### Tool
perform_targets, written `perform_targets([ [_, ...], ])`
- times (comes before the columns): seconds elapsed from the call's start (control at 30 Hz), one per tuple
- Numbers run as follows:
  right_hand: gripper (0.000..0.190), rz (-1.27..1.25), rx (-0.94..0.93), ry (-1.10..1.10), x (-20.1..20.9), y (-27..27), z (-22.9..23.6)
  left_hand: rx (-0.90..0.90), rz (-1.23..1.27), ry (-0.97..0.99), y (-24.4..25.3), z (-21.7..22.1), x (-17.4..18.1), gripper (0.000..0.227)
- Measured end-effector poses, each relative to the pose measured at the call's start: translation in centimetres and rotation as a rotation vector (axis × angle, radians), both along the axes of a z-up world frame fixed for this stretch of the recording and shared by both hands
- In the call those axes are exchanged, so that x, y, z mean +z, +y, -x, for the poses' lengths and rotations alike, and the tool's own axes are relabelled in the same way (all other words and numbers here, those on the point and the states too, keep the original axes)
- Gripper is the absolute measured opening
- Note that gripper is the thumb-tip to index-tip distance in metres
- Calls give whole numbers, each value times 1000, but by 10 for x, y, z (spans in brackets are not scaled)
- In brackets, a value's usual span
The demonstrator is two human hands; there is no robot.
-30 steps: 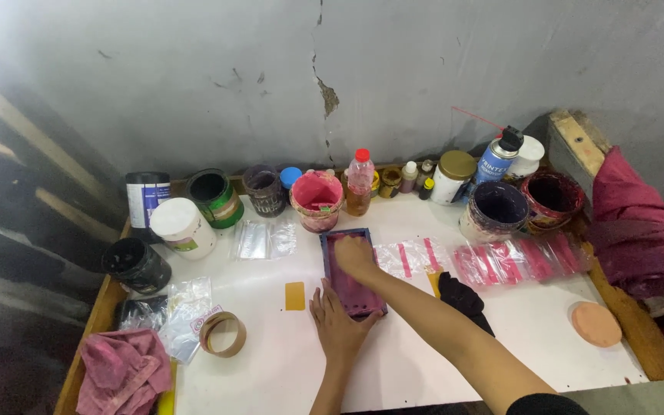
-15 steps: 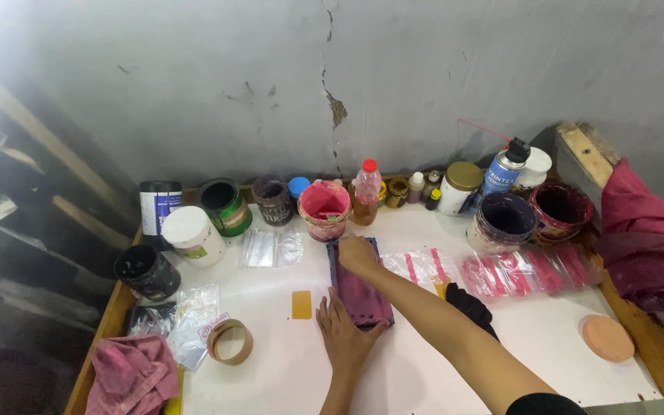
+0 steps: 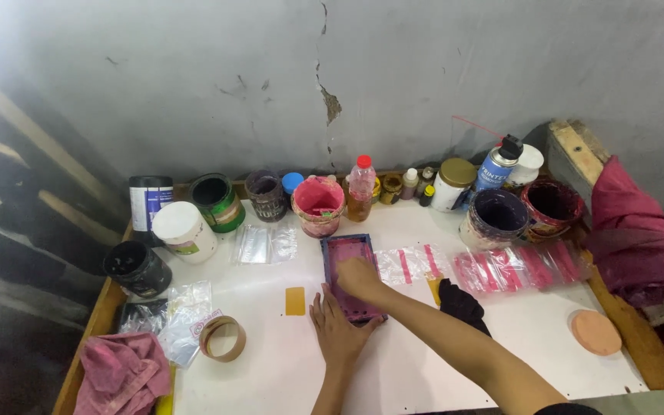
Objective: The person spreads pink paint in a rectangular tray using a yellow scraper. They then wipe the white table surface with a black cloth. Finally, the person picks up a container of pink paint and stirs it with a green stick.
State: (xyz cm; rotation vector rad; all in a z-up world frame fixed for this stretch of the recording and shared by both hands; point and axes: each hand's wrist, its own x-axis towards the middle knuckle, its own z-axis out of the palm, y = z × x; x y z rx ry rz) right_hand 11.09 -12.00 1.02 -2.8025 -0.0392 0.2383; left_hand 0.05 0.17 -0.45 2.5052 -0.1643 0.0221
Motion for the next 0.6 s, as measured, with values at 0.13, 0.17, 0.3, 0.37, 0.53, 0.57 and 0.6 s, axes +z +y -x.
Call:
perform_targets([
  [0.13, 23, 110, 50, -41, 3, 11, 20, -12, -57, -139, -1, 0, -12, 152],
  [0.17, 23, 42, 57, -7, 9, 14, 23, -6, -48, -162, -1, 0, -11, 148],
  [0.3, 23, 19, -25, 20, 18, 12, 27, 6, -67, -177, -2, 0, -10, 154],
  [0.37, 26, -10, 16, -23, -2, 5, 20, 5, -58, -193, -2, 0, -11, 154],
  [0.53, 39, -17, 106, -43, 14, -22, 36, -5, -11, -75, 2, 4, 8, 154],
  [0.57, 40, -20, 124, -15, 15, -27, 46, -45, 106, -131, 6, 6, 7, 142],
  [0.6, 41, -24, 141, 12, 16, -33, 55, -85, 224, -186, 9, 7, 6, 131],
])
